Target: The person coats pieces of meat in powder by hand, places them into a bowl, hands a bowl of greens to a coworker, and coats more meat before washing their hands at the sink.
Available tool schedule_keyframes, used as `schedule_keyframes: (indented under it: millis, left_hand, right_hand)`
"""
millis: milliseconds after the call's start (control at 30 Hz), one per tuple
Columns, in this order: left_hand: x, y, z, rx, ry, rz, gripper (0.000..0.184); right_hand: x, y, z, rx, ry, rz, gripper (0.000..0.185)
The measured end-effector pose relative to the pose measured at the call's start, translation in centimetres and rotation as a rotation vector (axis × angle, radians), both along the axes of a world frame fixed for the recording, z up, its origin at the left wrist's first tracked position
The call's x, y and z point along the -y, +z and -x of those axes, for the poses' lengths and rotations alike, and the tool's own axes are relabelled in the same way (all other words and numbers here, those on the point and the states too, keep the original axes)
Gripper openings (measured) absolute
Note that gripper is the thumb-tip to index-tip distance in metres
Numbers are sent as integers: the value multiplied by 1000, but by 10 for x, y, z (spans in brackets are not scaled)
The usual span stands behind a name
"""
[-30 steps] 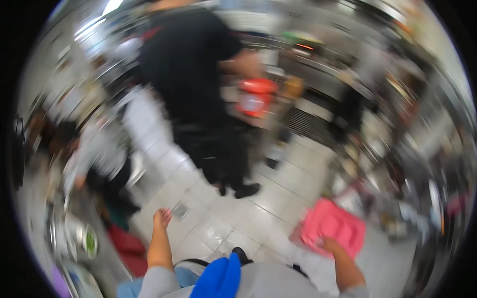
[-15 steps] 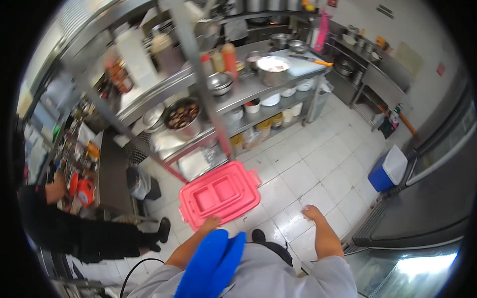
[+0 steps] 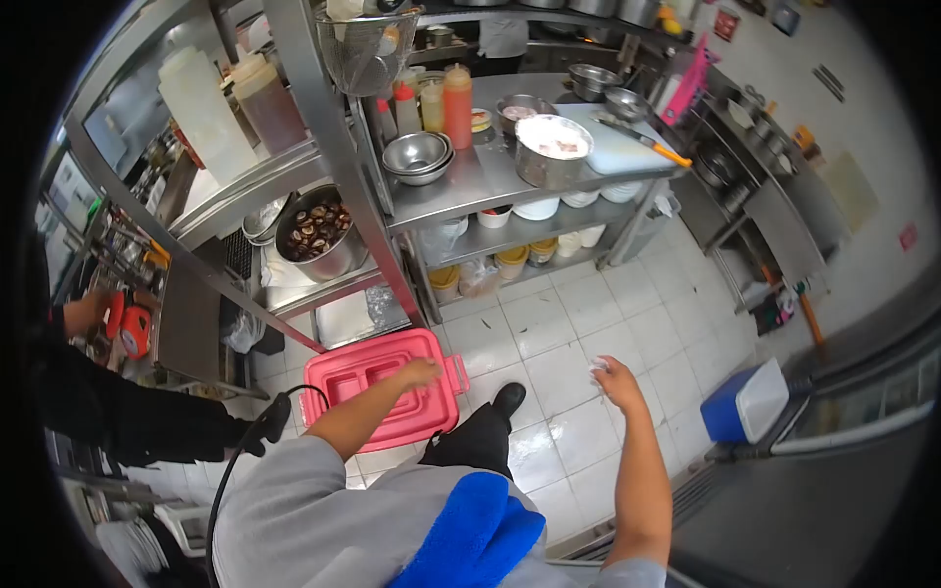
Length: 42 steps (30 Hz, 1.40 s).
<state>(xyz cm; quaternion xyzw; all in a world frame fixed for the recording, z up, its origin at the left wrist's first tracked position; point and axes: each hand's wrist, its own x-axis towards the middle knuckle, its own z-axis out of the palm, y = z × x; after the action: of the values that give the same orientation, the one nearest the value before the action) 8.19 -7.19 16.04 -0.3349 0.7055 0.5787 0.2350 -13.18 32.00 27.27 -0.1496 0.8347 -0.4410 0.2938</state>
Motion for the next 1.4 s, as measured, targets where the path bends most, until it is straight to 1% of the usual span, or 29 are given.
schedule_keyframes:
  millis: [33, 100, 133, 167, 200, 233, 267, 300, 333, 367, 400, 467, 500, 567, 600, 633, 700, 733, 767, 833, 900, 933, 967, 1100, 1167, 1300, 1367, 1400]
  left_hand:
    - [2, 5, 20, 5, 85, -94, 41]
    - [15, 7, 76, -185, 189, -243, 31]
    - [26, 28, 105, -310, 183, -247, 31]
    - [39, 65, 135, -437, 174, -254, 32]
    - [51, 105, 163, -551, 187, -101, 29]
    - [71, 135, 190, -605, 204, 84, 26]
    - [80, 167, 211, -769, 373, 255, 25]
    - [102, 190, 231, -735, 438, 484, 26]
    - [126, 204, 251, -865, 534, 699, 27]
    - [169, 195, 270, -970, 604, 693, 30]
    - [179, 228, 276, -838, 680, 790, 31]
    - [234, 230, 290, -684, 690, 1110, 31]
    - [250, 228, 293, -660, 715, 1137, 31]
    - [274, 229, 297, -241, 589, 1451, 31]
    - [281, 230, 297, -113, 567, 1388, 31]
    - [280, 231, 297, -84, 595, 1397, 31]
    - [275, 236, 306, 144, 641, 1163, 31]
    - [273, 236, 310, 167, 657, 1128, 39]
    - [266, 237, 314, 199, 683, 1131, 39]
    - [255, 241, 327, 396, 505, 1105, 31]
    - [253, 226, 332, 448, 554, 1106, 30]
    - [255, 207, 333, 464, 640, 1135, 30]
    - [258, 203, 335, 478, 723, 1176, 29]
    - [258, 202, 347, 624, 839, 1174, 29]
    - [248, 217, 355, 635, 851, 1342, 26]
    - [240, 255, 367, 672, 836, 1322, 23]
    - [243, 265, 364, 621, 852, 1433, 20]
    - [244, 271, 360, 630, 855, 1428, 20]
  right_hand:
    - [22, 12, 13, -1, 24, -7, 36]
    - [71, 42, 43, 15, 173, -62, 36]
    - [87, 40, 62, -29, 238, -24, 36]
    - [101, 41, 84, -74, 300, 12, 35]
    - [118, 51, 107, -81, 305, -2, 35]
    - [132, 63, 123, -114, 342, 9, 38]
    - [138, 73, 137, -137, 382, 26, 40]
    - [140, 81, 156, -125, 396, 22, 40]
    - [147, 89, 177, -93, 402, 27, 40]
    - [151, 97, 194, -57, 410, 33, 40]
    - [153, 105, 211, -50, 440, 40, 40]
    - [154, 121, 248, -64, 414, 178, 38]
    - [155, 130, 262, -54, 452, 191, 38]
    - [157, 146, 293, -31, 417, 236, 38]
    - [159, 150, 308, -26, 455, 244, 38]
    - [160, 151, 322, 27, 442, 294, 39]
    - [167, 153, 355, 94, 460, 351, 40]
    - [169, 153, 370, 156, 463, 354, 40]
    - [171, 152, 386, 218, 469, 355, 40]
    - [179, 144, 421, 251, 527, 349, 40]
    - [188, 142, 459, 293, 570, 365, 40]
    - [193, 142, 475, 353, 555, 371, 41]
    - [201, 142, 491, 361, 586, 378, 41]
    - [219, 139, 547, 434, 690, 350, 41]
    - [229, 140, 563, 422, 757, 318, 42]
    - [246, 131, 584, 419, 804, 271, 42]
    - [252, 129, 585, 347, 838, 259, 39]
    - [255, 132, 583, 351, 845, 255, 39]
